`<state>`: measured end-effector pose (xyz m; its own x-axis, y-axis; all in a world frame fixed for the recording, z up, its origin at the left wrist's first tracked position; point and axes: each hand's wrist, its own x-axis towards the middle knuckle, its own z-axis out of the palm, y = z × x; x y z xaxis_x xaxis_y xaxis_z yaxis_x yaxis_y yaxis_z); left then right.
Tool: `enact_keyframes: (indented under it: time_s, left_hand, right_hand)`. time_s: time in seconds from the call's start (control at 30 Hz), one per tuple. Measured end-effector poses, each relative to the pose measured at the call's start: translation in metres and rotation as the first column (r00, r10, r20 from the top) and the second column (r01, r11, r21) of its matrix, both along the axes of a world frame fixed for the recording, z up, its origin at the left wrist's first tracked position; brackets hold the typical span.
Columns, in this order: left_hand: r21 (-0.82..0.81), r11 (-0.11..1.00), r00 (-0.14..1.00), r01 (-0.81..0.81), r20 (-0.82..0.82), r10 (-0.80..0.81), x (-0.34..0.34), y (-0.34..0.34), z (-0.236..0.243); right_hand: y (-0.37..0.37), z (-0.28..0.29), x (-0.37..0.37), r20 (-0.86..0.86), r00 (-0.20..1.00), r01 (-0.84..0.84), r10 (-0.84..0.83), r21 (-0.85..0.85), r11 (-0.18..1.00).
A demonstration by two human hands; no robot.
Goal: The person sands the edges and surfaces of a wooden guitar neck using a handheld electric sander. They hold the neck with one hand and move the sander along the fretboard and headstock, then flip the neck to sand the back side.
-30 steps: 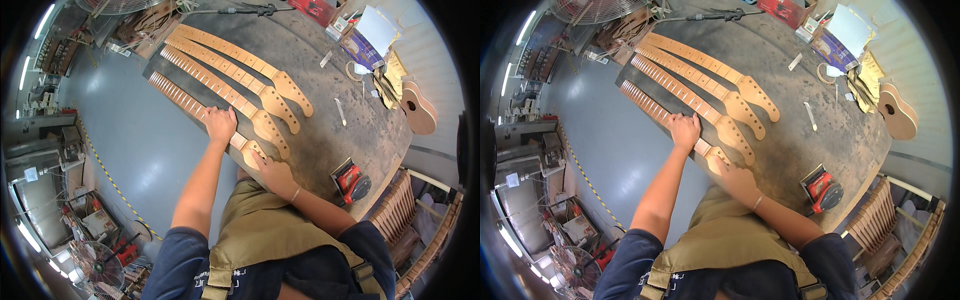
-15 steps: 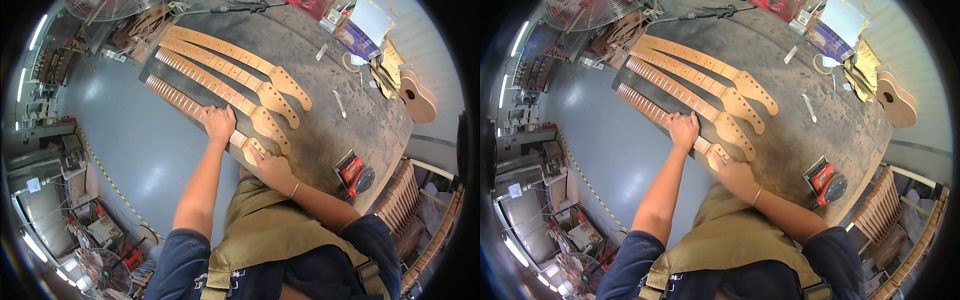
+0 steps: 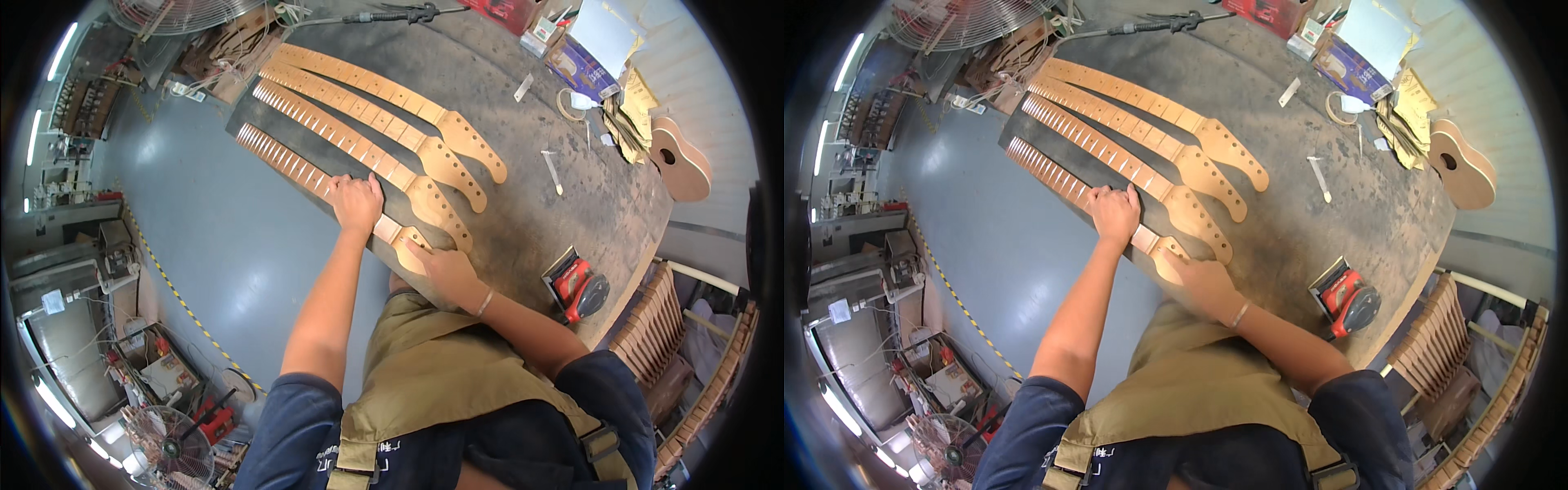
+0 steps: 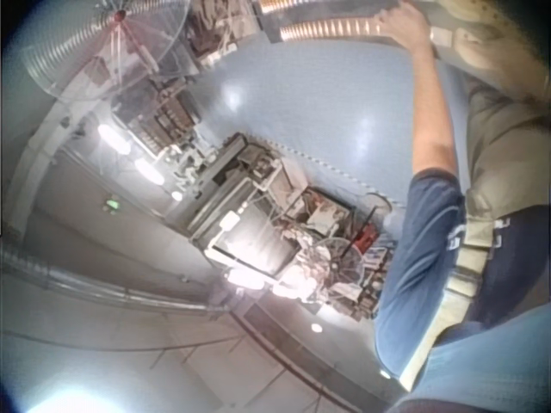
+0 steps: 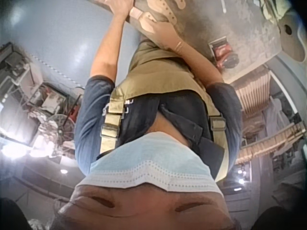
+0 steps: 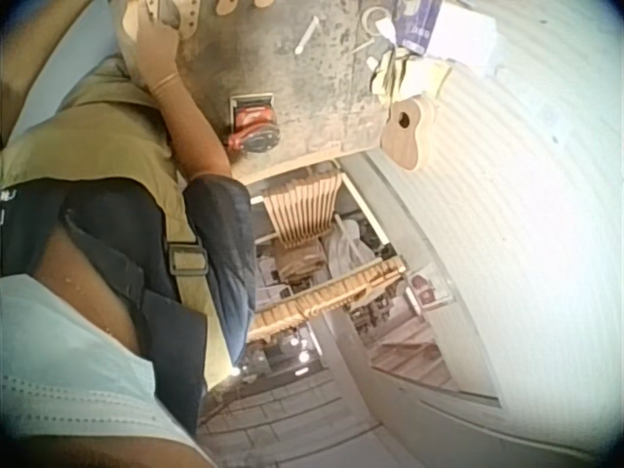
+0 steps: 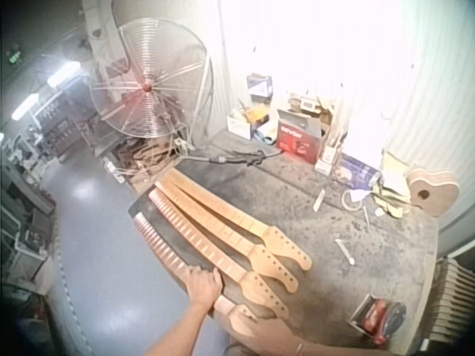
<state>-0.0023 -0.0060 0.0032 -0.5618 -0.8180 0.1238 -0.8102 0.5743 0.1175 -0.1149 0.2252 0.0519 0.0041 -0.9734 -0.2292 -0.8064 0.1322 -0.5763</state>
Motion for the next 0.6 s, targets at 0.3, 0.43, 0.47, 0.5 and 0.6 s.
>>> enact_keyframes:
  time_s: [0.3,0.43,0.47,0.5,0.6]
  left_hand:
    - [0.017,1.000,1.000,-0.001,0.028,0.001,0.000,0.001,0.003]
    - [0.016,1.000,1.000,-0.015,0.023,0.015,0.001,-0.001,0.001]
    - [0.025,1.000,1.000,-0.015,0.020,0.015,0.000,-0.001,0.001]
    - [0.018,1.000,1.000,-0.004,0.027,0.003,-0.001,0.000,0.003]
    - [0.011,1.000,0.999,0.009,0.036,-0.010,-0.004,-0.002,0.006]
  right_hand:
    - [0.003,-0.011,0.002,0.078,0.996,0.047,-0.043,-0.054,0.997]
    - [0.011,-0.013,0.004,0.020,1.000,0.014,-0.014,0.000,1.000]
    - [0.012,-0.013,0.004,0.012,1.000,0.009,-0.010,0.013,1.000]
    - [0.010,-0.013,0.005,0.012,1.000,0.015,-0.015,-0.013,1.000]
    - [0.002,-0.008,0.004,-0.008,1.000,0.017,-0.018,-0.060,0.998]
